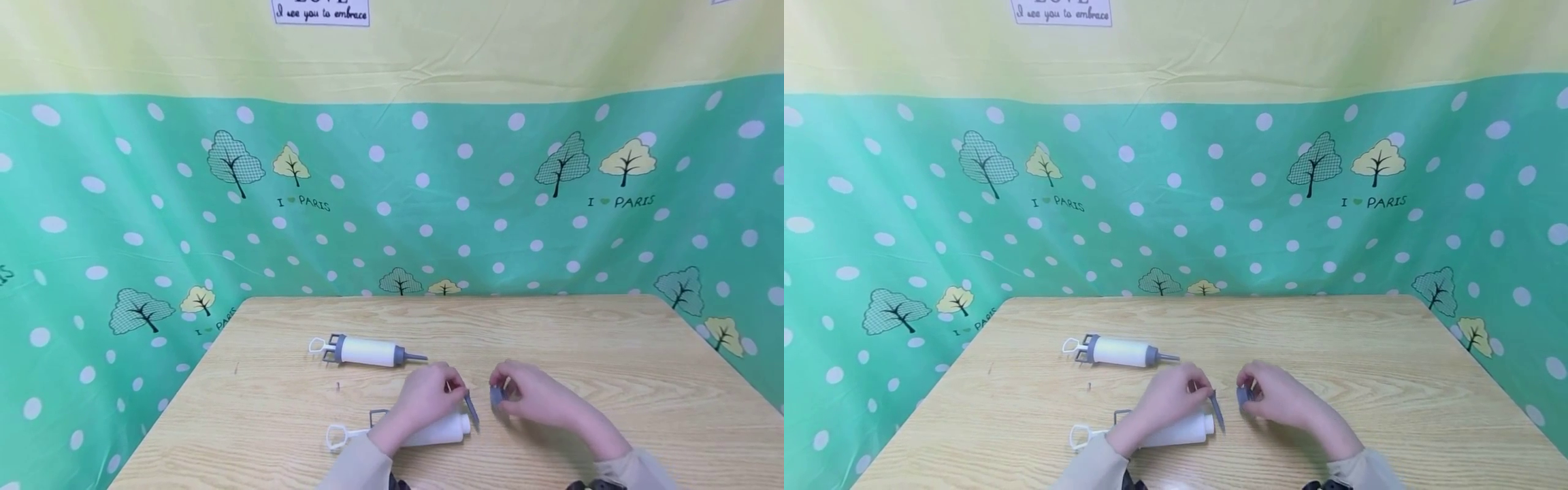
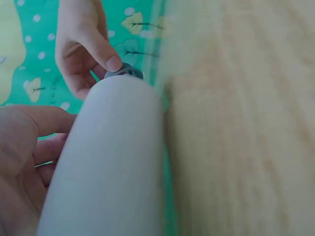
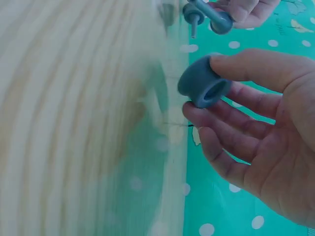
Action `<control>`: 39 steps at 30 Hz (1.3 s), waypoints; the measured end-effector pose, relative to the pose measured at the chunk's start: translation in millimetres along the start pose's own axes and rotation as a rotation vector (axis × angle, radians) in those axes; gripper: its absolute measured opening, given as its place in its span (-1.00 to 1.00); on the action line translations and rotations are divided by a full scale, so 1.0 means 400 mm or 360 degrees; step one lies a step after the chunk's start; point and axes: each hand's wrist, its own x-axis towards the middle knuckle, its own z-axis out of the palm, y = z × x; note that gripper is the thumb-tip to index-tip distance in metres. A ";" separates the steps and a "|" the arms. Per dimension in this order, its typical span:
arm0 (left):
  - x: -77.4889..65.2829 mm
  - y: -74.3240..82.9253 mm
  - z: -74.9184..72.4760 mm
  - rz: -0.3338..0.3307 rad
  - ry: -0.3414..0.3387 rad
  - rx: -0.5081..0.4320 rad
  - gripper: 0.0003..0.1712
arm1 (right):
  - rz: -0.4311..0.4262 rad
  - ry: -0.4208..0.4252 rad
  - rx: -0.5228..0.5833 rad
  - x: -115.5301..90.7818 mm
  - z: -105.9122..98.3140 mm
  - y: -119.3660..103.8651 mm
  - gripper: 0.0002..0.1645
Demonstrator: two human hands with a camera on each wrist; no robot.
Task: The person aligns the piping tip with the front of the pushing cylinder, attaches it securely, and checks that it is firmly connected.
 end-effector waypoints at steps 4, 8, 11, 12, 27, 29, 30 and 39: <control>0.006 -0.001 -0.019 -0.0050 0.0087 -0.0102 -0.91 | 0.0028 0.0115 -0.0045 0.010 -0.001 -0.013 -0.50; 0.013 0.000 -0.036 -0.0100 0.0220 -0.0192 -0.91 | 0.0030 0.0187 -0.0037 0.020 -0.001 -0.027 -0.48; 0.018 -0.002 -0.047 -0.0143 0.0328 -0.0216 -0.91 | 0.0015 0.0210 -0.0003 0.031 -0.001 -0.033 -0.51; 0.020 -0.003 -0.050 -0.0157 0.0358 -0.0220 -0.90 | 0.0013 0.0223 0.0010 0.035 -0.001 -0.034 -0.52; 0.052 0.004 -0.090 -0.0245 0.0759 -0.0361 -0.90 | -0.0028 0.0501 0.0212 0.098 -0.016 -0.057 -0.55; 0.052 0.005 -0.091 -0.0259 0.0760 -0.0369 -0.90 | -0.0043 0.0518 0.0223 0.102 -0.014 -0.056 -0.56; 0.053 0.005 -0.091 -0.0267 0.0755 -0.0370 -0.90 | -0.0042 0.0531 0.0229 0.103 -0.013 -0.056 -0.56; 0.057 0.008 -0.087 -0.0286 0.0767 -0.0369 -0.91 | -0.0034 0.0612 0.0277 0.114 -0.008 -0.051 -0.52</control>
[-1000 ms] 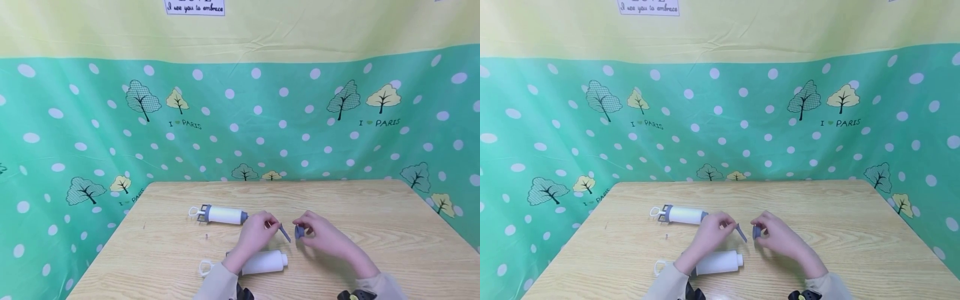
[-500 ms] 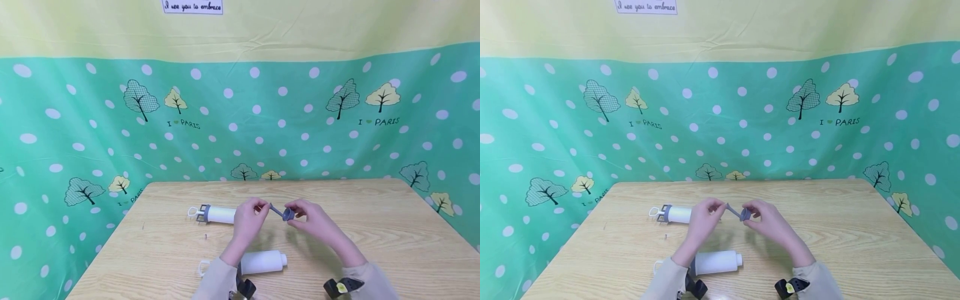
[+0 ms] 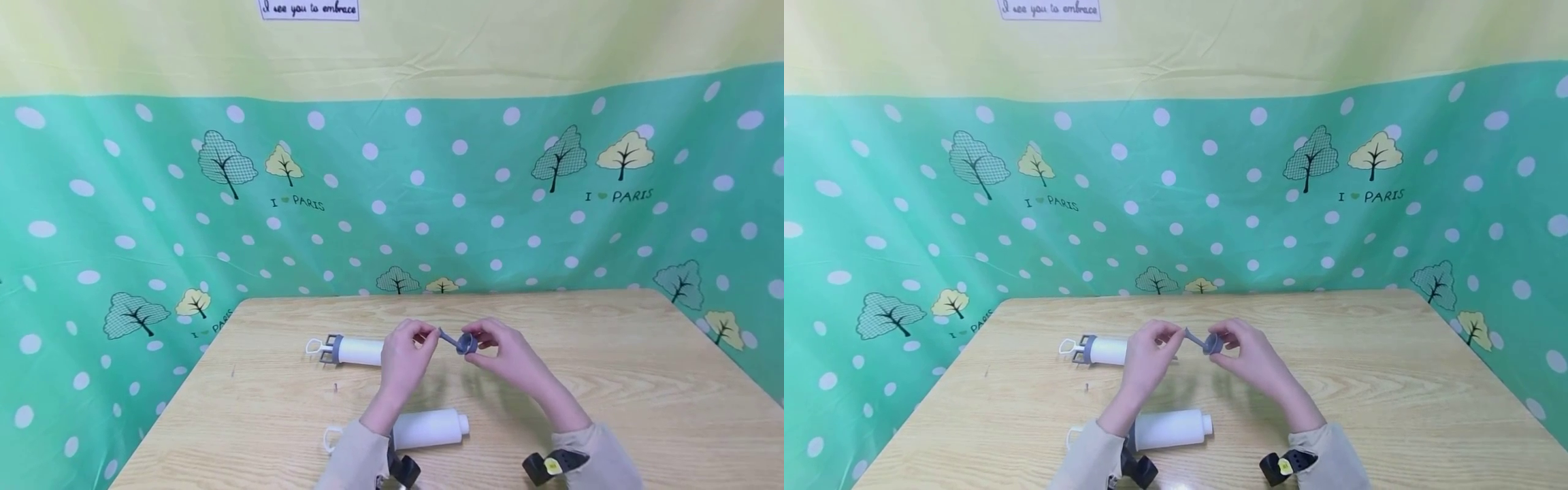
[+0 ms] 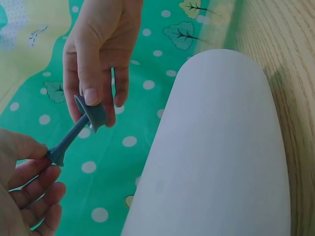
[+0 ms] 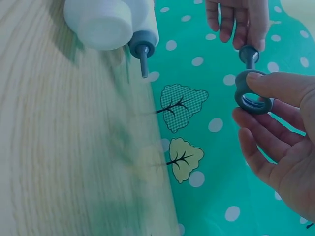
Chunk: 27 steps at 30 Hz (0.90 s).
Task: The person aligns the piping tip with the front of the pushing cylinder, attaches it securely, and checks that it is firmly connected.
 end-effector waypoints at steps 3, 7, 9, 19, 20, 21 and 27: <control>0.000 0.003 0.001 -0.0003 0.0003 -0.0011 -0.91 | 0.0006 0.0001 0.0021 -0.001 0.002 0.003 -0.49; -0.002 0.002 0.003 -0.0007 -0.0011 -0.0010 -0.92 | 0.0041 -0.0003 0.0046 -0.001 0.006 0.003 -0.50; -0.003 0.002 0.003 -0.0012 -0.0015 0.0000 -0.92 | 0.0060 -0.0009 0.0049 -0.001 0.008 0.001 -0.52; -0.003 0.005 -0.003 -0.0015 0.0000 0.0020 -0.90 | 0.0108 -0.0015 0.0077 -0.003 0.018 -0.006 -0.56; -0.002 0.006 -0.004 -0.0019 0.0001 0.0016 -0.90 | 0.0109 -0.0016 0.0080 -0.003 0.019 -0.007 -0.56; -0.002 0.007 -0.005 -0.0023 0.0003 0.0014 -0.89 | 0.0100 -0.0015 0.0077 -0.003 0.020 -0.007 -0.57; -0.005 0.011 -0.008 -0.0005 -0.0014 0.0004 -0.90 | 0.0065 0.0005 0.0049 -0.003 0.025 -0.009 -0.57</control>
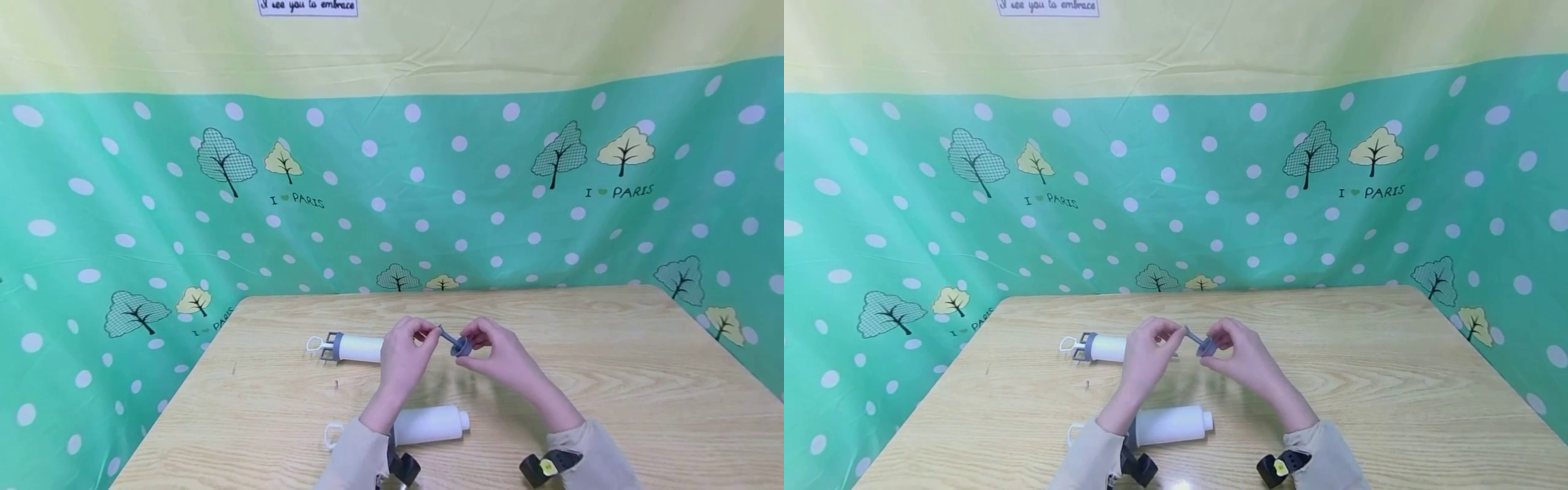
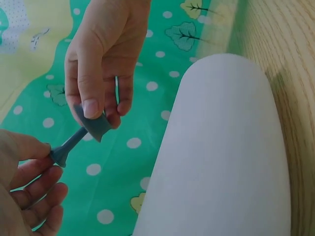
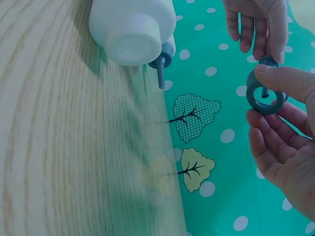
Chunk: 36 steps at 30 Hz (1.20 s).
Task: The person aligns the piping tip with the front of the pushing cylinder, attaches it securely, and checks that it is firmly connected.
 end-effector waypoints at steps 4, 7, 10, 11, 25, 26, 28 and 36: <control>-0.005 0.003 0.004 0.0043 -0.0030 -0.0008 -0.92 | -0.0035 0.0018 -0.0014 -0.001 0.001 -0.002 -0.58; -0.007 0.005 0.008 0.0066 -0.0036 -0.0002 -0.93 | -0.0057 0.0025 -0.0020 -0.002 0.001 -0.003 -0.58; -0.009 0.006 0.010 0.0073 -0.0049 -0.0017 -0.93 | -0.0070 0.0030 -0.0021 -0.003 0.000 -0.005 -0.58; -0.010 0.006 0.011 0.0073 -0.0054 -0.0025 -0.93 | -0.0073 0.0032 -0.0024 -0.003 0.001 -0.005 -0.58; -0.020 0.011 0.024 0.0102 -0.0107 -0.0007 -0.92 | -0.0115 0.0061 -0.0034 -0.004 -0.001 -0.008 -0.56; -0.020 0.012 0.024 0.0108 -0.0111 -0.0005 -0.91 | -0.0120 0.0063 -0.0031 -0.004 -0.001 -0.009 -0.56; -0.021 0.014 0.025 0.0115 -0.0117 0.0007 -0.91 | -0.0133 0.0066 -0.0030 -0.004 0.000 -0.009 -0.56; -0.027 0.019 0.028 0.0107 -0.0170 0.0023 -0.92 | -0.0154 0.0066 -0.0028 -0.006 0.001 -0.013 -0.55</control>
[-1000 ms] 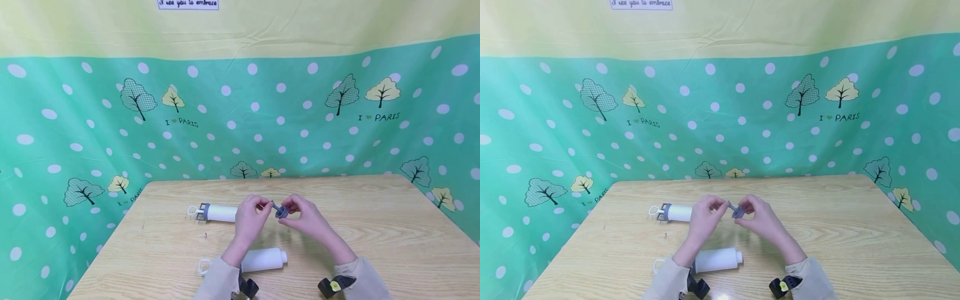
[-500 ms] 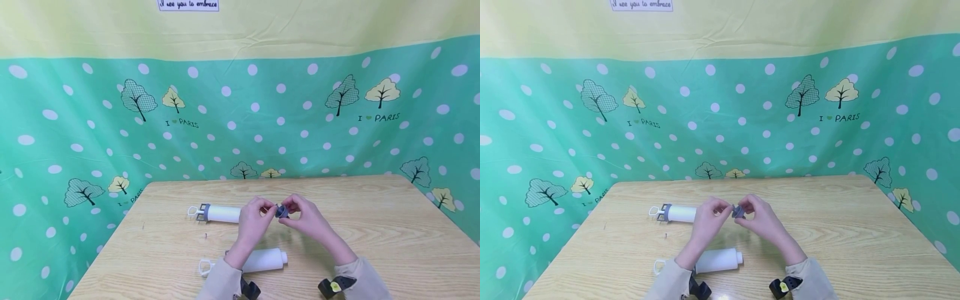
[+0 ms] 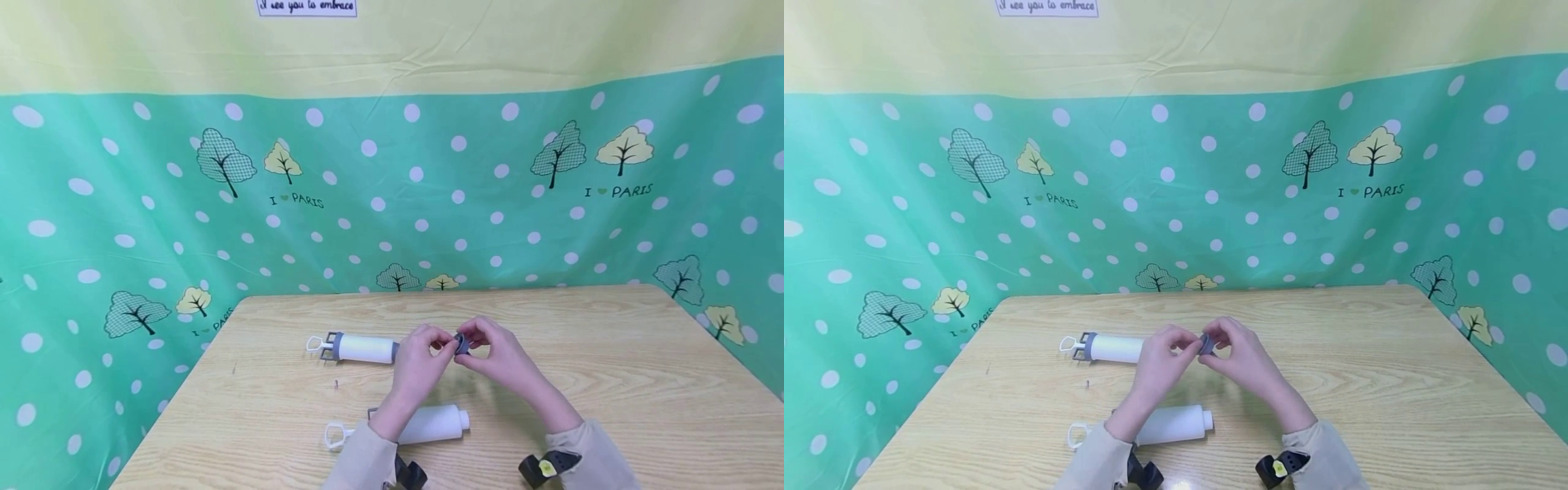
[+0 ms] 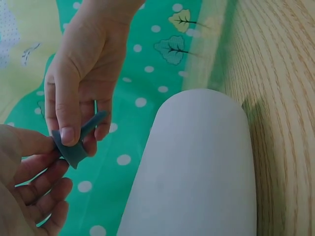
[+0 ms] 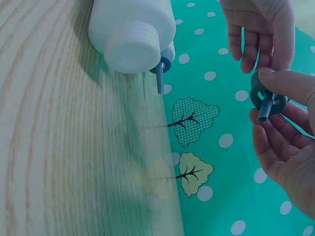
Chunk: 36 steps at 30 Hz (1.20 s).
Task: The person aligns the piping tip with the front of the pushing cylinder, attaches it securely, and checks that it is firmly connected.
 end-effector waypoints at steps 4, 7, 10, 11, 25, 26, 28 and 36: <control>0.000 -0.002 0.001 0.0016 -0.0032 -0.0029 -0.93 | 0.0004 -0.0002 0.0003 0.000 -0.001 -0.003 -0.55; 0.001 -0.004 0.001 0.0008 -0.0054 -0.0066 -0.92 | 0.0009 -0.0001 0.0002 0.001 -0.002 -0.006 -0.55; 0.002 -0.003 0.000 -0.0002 -0.0067 -0.0089 -0.92 | 0.0000 -0.0004 0.0016 0.003 -0.002 -0.009 -0.55; 0.002 -0.002 -0.002 -0.0007 -0.0072 -0.0091 -0.92 | -0.0007 -0.0007 0.0020 0.003 -0.002 -0.009 -0.55; 0.005 0.008 -0.007 0.0007 -0.0094 -0.0050 -0.90 | 0.0031 -0.0021 0.0008 0.002 -0.014 -0.004 -0.54; 0.004 0.008 -0.007 0.0011 -0.0096 -0.0039 -0.90 | 0.0034 -0.0022 0.0010 0.001 -0.016 -0.003 -0.53; 0.004 0.007 -0.010 0.0026 -0.0101 -0.0013 -0.89 | 0.0036 -0.0020 0.0017 -0.002 -0.019 -0.001 -0.53; -0.022 -0.007 -0.031 0.0054 -0.0263 0.0199 -0.83 | 0.0074 -0.0081 0.0038 -0.024 -0.032 0.016 -0.51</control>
